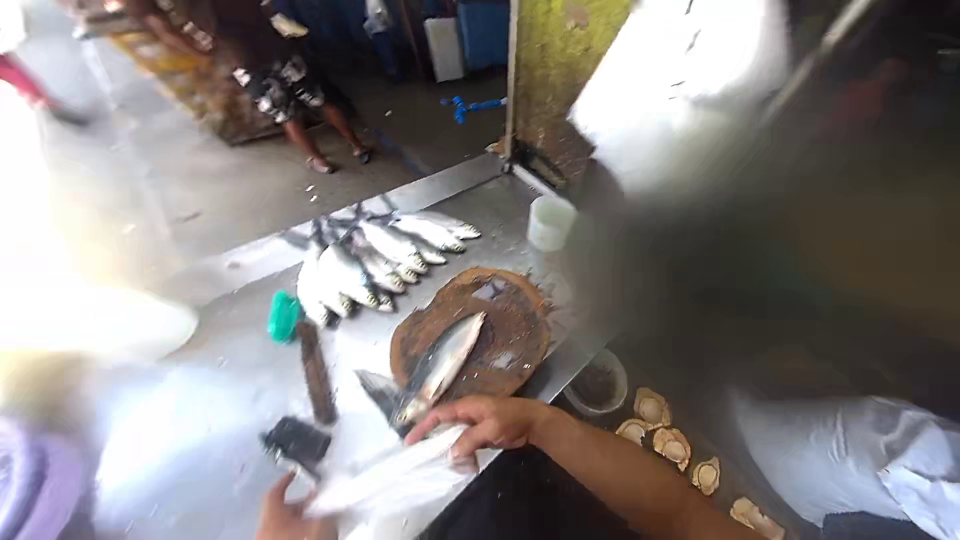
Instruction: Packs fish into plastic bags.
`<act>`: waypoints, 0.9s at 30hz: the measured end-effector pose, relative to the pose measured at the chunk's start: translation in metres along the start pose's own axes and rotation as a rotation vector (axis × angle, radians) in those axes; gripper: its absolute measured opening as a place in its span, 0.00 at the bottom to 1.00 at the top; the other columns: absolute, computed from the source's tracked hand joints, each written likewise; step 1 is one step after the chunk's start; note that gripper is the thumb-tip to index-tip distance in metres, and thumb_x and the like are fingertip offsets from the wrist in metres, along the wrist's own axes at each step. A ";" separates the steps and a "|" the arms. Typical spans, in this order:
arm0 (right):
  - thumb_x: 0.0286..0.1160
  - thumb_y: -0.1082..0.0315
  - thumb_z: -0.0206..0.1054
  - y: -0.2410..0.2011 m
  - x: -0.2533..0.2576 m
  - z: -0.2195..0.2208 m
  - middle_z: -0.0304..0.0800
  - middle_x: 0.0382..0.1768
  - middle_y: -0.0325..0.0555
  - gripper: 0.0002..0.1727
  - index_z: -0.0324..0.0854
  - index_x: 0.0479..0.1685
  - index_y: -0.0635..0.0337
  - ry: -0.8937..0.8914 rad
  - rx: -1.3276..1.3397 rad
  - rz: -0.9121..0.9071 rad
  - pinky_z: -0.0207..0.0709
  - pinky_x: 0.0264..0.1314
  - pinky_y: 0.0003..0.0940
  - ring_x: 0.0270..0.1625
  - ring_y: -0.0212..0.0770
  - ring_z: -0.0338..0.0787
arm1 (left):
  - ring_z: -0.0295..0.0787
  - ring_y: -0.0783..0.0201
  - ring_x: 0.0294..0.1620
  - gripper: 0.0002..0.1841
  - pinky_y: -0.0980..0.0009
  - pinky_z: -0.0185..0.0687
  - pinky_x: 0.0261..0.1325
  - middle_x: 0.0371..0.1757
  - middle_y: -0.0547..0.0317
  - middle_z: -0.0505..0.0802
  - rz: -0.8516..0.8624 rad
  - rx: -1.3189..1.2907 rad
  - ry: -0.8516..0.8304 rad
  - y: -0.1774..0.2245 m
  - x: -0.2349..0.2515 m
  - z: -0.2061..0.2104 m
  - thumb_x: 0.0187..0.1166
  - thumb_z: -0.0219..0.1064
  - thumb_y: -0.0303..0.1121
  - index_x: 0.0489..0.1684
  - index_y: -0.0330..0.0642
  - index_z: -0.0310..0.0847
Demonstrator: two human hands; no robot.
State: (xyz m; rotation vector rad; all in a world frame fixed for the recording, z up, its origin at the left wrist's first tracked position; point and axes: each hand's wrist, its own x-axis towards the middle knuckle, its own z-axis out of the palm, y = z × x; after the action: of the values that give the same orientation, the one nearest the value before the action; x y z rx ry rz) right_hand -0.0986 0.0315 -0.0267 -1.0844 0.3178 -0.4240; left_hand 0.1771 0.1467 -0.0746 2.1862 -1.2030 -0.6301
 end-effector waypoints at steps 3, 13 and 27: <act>0.61 0.69 0.70 -0.009 0.005 0.004 0.85 0.66 0.56 0.37 0.70 0.77 0.72 -0.020 -0.351 -0.165 0.85 0.57 0.33 0.56 0.35 0.89 | 0.91 0.64 0.41 0.22 0.62 0.90 0.45 0.46 0.52 0.93 -0.203 -0.639 0.021 0.006 0.000 0.012 0.79 0.58 0.28 0.73 0.37 0.75; 0.82 0.74 0.47 0.039 0.024 -0.037 0.90 0.50 0.52 0.23 0.71 0.75 0.62 0.479 0.178 0.191 0.88 0.50 0.45 0.45 0.44 0.91 | 0.89 0.70 0.35 0.31 0.68 0.88 0.37 0.50 0.61 0.94 0.182 -0.581 -0.191 -0.006 -0.058 -0.028 0.64 0.72 0.28 0.74 0.49 0.81; 0.91 0.59 0.45 0.051 0.097 -0.021 0.84 0.29 0.43 0.19 0.76 0.65 0.57 0.452 0.211 0.464 0.85 0.38 0.37 0.29 0.38 0.86 | 0.92 0.70 0.42 0.15 0.71 0.90 0.47 0.47 0.60 0.95 0.190 -1.553 -0.179 -0.036 -0.115 -0.033 0.78 0.69 0.36 0.62 0.53 0.89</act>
State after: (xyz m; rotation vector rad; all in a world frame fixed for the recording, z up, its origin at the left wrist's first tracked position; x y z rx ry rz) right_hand -0.0140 -0.0118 -0.0856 -0.6702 0.8847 -0.2730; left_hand 0.1633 0.2697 -0.0591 0.7038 -0.5340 -1.1385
